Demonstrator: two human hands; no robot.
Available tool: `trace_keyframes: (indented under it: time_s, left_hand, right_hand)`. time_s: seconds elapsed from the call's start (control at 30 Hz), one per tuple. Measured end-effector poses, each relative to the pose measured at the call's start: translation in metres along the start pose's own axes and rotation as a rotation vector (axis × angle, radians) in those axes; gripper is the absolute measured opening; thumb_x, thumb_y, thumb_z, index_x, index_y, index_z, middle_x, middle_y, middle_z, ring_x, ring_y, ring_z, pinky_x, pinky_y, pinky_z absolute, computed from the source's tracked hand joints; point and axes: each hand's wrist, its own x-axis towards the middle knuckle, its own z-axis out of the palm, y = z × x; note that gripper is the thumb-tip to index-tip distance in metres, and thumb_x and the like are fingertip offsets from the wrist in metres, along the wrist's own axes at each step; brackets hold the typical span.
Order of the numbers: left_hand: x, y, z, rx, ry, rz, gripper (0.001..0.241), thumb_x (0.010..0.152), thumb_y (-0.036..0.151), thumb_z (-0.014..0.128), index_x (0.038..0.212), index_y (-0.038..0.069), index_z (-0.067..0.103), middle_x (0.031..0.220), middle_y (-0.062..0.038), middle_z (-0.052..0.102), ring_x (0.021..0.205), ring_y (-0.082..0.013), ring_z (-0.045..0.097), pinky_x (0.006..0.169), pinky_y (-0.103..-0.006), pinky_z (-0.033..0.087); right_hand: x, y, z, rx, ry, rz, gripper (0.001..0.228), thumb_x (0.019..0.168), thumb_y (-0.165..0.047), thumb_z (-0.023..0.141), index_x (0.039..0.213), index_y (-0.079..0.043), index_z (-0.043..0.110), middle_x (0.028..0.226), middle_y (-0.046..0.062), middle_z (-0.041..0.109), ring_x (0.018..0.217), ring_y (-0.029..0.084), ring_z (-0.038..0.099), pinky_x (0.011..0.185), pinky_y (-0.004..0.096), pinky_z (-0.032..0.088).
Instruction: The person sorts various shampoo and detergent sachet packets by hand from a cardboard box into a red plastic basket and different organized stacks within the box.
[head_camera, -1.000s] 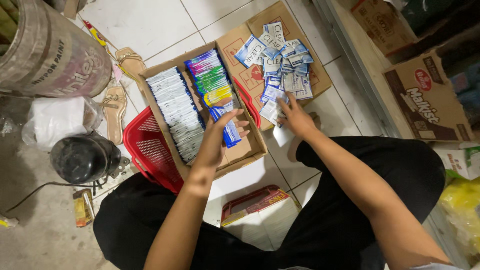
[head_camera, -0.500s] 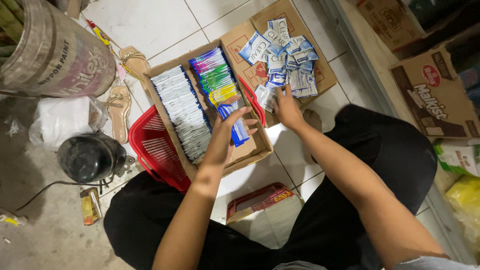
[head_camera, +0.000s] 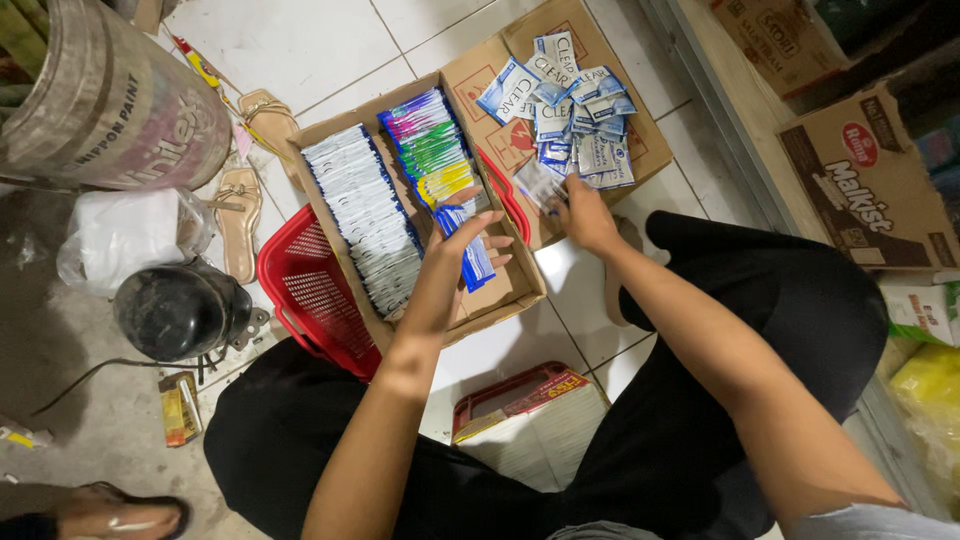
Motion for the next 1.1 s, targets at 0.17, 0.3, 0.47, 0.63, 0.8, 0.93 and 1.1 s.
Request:
trace_keyframes:
  time_s: [0.17,0.3,0.47,0.63,0.8,0.93,1.1]
  left_hand:
    - [0.004,-0.001,-0.005,-0.002,0.011,0.006,0.059,0.092,0.025,0.065,0.146,0.01,0.046,0.123,-0.015,0.067,0.097,-0.0254,0.069,0.082,-0.0389,0.06]
    - [0.006,-0.003,-0.003,-0.004,0.004,0.007,0.059,0.092,0.025,0.065,0.146,0.011,0.046,0.122,-0.015,0.067,0.097,-0.0255,0.07,0.081,-0.0387,0.06]
    - [0.006,-0.004,-0.001,0.002,-0.016,0.009,0.056,0.093,0.023,0.064,0.145,0.009,0.046,0.121,-0.016,0.067,0.096,-0.0264,0.07,0.081,-0.0395,0.06]
    - [0.006,-0.003,-0.006,-0.015,-0.021,0.017,0.054,0.095,0.023,0.062,0.145,0.009,0.046,0.122,-0.016,0.067,0.097,-0.0255,0.071,0.082,-0.0387,0.06]
    - [0.005,-0.007,-0.009,-0.037,-0.025,0.007,0.054,0.096,0.024,0.062,0.145,0.01,0.045,0.122,-0.015,0.066,0.096,-0.0243,0.07,0.082,-0.0383,0.059]
    - [0.006,-0.01,-0.01,-0.057,-0.01,0.012,0.056,0.094,0.024,0.064,0.145,0.012,0.044,0.122,-0.016,0.066,0.095,-0.0247,0.069,0.081,-0.0393,0.059]
    - [0.004,-0.016,-0.018,-0.103,-0.027,0.062,0.055,0.1,0.037,0.059,0.146,0.009,0.047,0.126,-0.017,0.065,0.099,-0.0267,0.07,0.085,-0.0408,0.059]
  right_hand:
    - [0.008,-0.013,-0.013,0.069,0.1,-0.163,0.024,0.096,-0.005,0.063,0.118,-0.002,0.055,0.118,0.022,0.06,0.103,0.045,0.065,0.087,0.051,0.052]
    - [0.005,-0.038,-0.013,-0.056,0.08,-0.239,0.036,0.095,-0.007,0.068,0.128,-0.002,0.054,0.13,0.024,0.051,0.103,0.048,0.061,0.084,0.052,0.052]
    - [-0.003,-0.035,-0.008,-0.266,0.073,-0.096,0.057,0.082,-0.013,0.077,0.132,-0.002,0.052,0.131,0.022,0.049,0.111,0.045,0.059,0.089,0.051,0.051]
    - [0.004,0.004,0.009,-0.255,0.03,-0.014,0.065,0.082,-0.02,0.083,0.131,0.004,0.048,0.128,0.025,0.05,0.121,0.046,0.053,0.098,0.049,0.048]
    - [0.015,0.053,0.027,-0.205,-0.054,0.036,0.059,0.077,-0.029,0.086,0.121,0.004,0.061,0.125,0.029,0.062,0.117,0.045,0.059,0.099,0.049,0.048]
    - [0.03,0.042,-0.008,-0.32,-0.197,0.168,0.041,0.08,-0.03,0.082,0.104,0.002,0.073,0.114,0.029,0.07,0.105,0.044,0.067,0.089,0.051,0.053]
    - [0.006,-0.064,-0.092,-0.142,-0.007,-0.168,0.017,0.09,-0.014,0.08,0.099,0.0,0.076,0.098,0.02,0.069,0.088,0.035,0.071,0.078,0.044,0.056]
